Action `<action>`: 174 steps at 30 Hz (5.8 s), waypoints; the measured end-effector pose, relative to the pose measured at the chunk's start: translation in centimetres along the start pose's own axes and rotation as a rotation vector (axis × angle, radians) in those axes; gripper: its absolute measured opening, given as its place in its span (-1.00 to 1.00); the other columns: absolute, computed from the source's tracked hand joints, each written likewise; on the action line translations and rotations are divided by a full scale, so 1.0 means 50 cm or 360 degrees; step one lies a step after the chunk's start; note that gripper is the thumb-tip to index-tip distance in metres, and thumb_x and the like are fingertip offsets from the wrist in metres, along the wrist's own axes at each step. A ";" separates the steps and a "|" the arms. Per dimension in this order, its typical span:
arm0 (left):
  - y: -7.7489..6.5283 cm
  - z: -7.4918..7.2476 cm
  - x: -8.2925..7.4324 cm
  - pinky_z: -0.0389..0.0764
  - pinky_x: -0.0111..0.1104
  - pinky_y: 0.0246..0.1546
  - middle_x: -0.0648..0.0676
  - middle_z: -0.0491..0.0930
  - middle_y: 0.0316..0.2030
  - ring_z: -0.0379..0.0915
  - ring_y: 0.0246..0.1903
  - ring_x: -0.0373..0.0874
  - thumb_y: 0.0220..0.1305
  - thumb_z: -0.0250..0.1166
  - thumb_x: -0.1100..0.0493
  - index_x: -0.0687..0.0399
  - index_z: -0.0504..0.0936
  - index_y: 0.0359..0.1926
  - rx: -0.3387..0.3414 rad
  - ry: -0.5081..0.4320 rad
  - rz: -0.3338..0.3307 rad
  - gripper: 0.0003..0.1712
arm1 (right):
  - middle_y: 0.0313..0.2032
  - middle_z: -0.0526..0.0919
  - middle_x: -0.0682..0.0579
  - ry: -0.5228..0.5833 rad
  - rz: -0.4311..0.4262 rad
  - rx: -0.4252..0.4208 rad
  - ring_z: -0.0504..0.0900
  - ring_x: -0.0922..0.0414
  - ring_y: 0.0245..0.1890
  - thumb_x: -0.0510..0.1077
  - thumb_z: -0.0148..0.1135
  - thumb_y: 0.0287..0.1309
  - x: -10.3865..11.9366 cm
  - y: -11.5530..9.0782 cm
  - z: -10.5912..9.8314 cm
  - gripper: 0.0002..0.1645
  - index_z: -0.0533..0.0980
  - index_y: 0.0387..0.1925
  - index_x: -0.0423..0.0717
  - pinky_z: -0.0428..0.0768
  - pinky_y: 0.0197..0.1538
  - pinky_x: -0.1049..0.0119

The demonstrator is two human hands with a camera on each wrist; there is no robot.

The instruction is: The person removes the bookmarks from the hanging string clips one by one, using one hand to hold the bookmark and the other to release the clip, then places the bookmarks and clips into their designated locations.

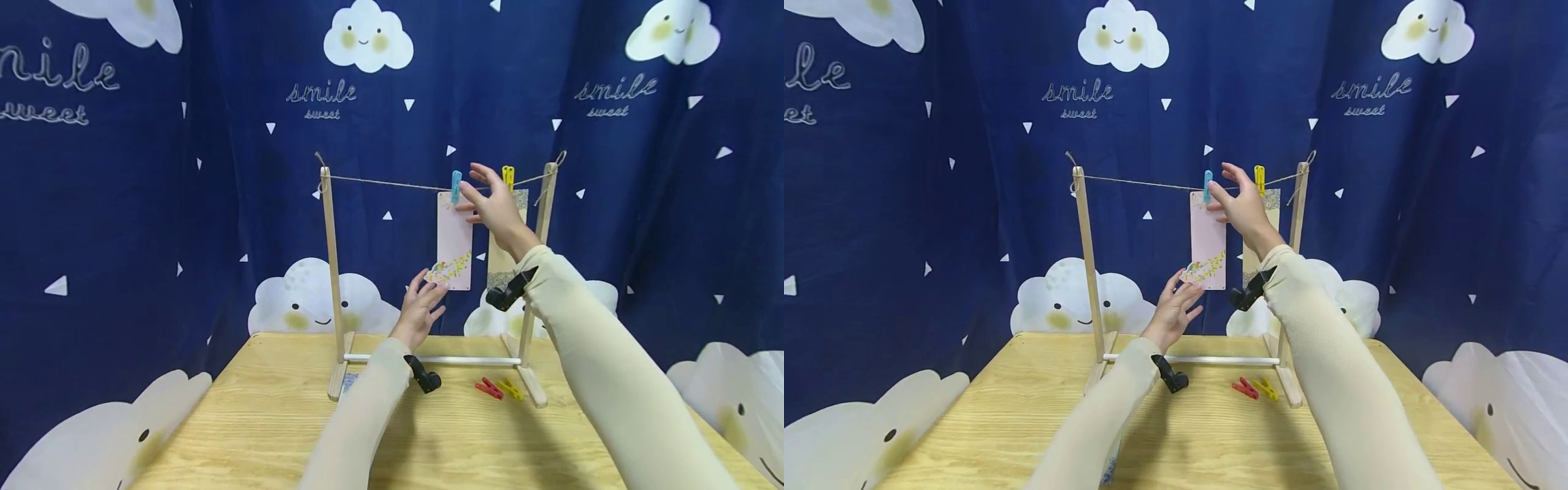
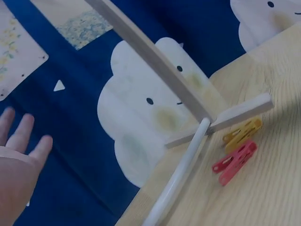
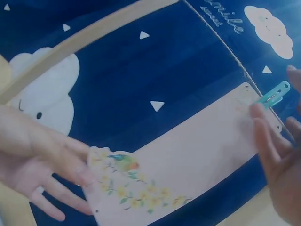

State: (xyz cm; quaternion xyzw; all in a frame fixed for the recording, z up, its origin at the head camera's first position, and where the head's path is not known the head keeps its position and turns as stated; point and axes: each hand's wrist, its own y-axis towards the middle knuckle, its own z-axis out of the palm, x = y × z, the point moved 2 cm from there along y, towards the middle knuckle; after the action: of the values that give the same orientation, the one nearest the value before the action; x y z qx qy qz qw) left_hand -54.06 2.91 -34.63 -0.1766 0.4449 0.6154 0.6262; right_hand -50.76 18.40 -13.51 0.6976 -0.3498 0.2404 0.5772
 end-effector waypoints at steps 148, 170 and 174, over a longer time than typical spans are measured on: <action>-0.405 -0.189 -0.131 0.75 -0.28 -0.34 0.34 0.67 -0.01 0.71 -0.23 -0.02 0.24 0.40 0.48 0.30 0.43 0.39 -0.0364 0.0707 0.0149 -0.31 | -0.07 0.68 -0.24 0.0443 0.0287 0.0084 0.59 0.21 -0.49 -0.07 0.27 0.47 -0.249 -0.356 0.023 -0.38 0.39 0.44 -0.20 0.56 -0.47 0.48; -0.495 -0.215 -0.148 0.65 -0.43 -0.35 0.25 0.75 -0.20 0.62 -0.31 -0.05 0.16 0.46 0.49 0.47 0.47 0.32 -0.0447 0.1261 0.0032 -0.32 | -0.21 0.70 -0.10 -0.0236 0.0305 0.0279 0.68 -0.10 -0.39 -0.06 0.33 0.42 -0.359 -0.488 0.026 -0.51 0.55 0.28 -0.16 0.69 -0.37 0.17; -0.517 -0.222 -0.153 0.64 -0.43 -0.40 0.21 0.75 -0.30 0.63 -0.35 -0.05 0.12 0.47 0.51 0.49 0.50 0.28 -0.0479 0.1380 -0.0014 -0.34 | -0.18 0.71 -0.14 -0.0369 0.0337 0.0410 0.68 -0.09 -0.43 0.00 0.32 0.43 -0.389 -0.507 0.032 -0.48 0.55 0.28 -0.18 0.69 -0.39 0.19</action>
State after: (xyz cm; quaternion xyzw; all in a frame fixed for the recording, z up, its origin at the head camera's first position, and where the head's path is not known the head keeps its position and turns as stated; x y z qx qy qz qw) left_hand -32.68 -14.98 -43.17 -0.5086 0.5708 0.5397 0.3524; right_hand -43.89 23.21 -44.40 0.7481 -0.4516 0.2607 0.4105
